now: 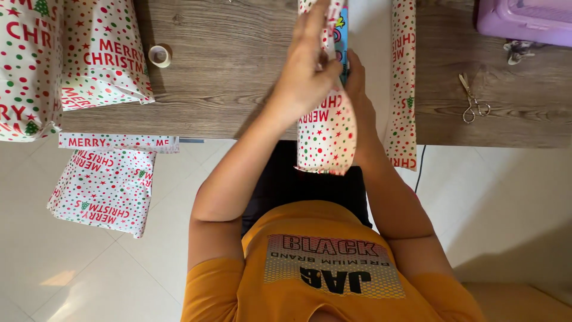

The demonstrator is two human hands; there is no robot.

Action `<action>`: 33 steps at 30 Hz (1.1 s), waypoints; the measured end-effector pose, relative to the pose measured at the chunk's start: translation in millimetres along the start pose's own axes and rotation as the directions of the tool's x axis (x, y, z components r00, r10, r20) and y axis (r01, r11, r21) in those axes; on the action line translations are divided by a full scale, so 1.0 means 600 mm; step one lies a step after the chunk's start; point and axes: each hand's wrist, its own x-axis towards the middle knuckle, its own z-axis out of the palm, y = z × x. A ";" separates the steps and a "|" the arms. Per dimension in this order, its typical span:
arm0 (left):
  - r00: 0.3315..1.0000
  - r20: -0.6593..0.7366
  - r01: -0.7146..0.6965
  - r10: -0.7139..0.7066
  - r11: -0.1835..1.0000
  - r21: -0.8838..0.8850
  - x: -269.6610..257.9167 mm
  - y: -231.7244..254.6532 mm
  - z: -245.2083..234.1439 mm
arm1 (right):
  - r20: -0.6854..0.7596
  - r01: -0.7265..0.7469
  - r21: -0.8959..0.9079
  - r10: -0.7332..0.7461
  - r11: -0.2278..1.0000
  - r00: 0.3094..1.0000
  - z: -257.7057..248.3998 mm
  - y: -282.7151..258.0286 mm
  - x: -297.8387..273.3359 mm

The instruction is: The person prepares a small box by taping it, then cuts a sheet of Christmas-themed wrapping paper and wraps the box. They use scissors to trim the paper and tape to secure the edges, leaving the wrapped box on the table.

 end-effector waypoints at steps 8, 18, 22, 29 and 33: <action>0.959 -0.018 -0.255 0.284 0.887 0.386 -0.023 -0.020 0.070 | 0.161 -0.182 0.880 0.085 0.439 0.983 0.041 0.099 -0.003; 0.960 0.163 -0.261 0.229 0.509 0.820 -0.026 -0.031 0.074 | 0.282 -0.244 0.956 0.287 -0.160 0.916 -0.039 0.072 -0.035; 0.944 0.277 -0.329 0.177 0.502 0.800 -0.029 -0.025 0.042 | 0.050 -0.137 0.932 0.255 0.336 0.966 -0.005 0.043 -0.036; 0.954 0.252 -0.298 0.163 0.600 0.742 -0.055 -0.009 -0.047 | 0.050 -0.074 0.908 0.070 0.411 0.996 0.031 0.001 -0.053; 0.965 0.155 -0.261 0.211 0.736 0.624 -0.067 -0.020 -0.083 | -0.097 0.143 0.860 -0.118 0.489 0.988 0.037 -0.039 -0.099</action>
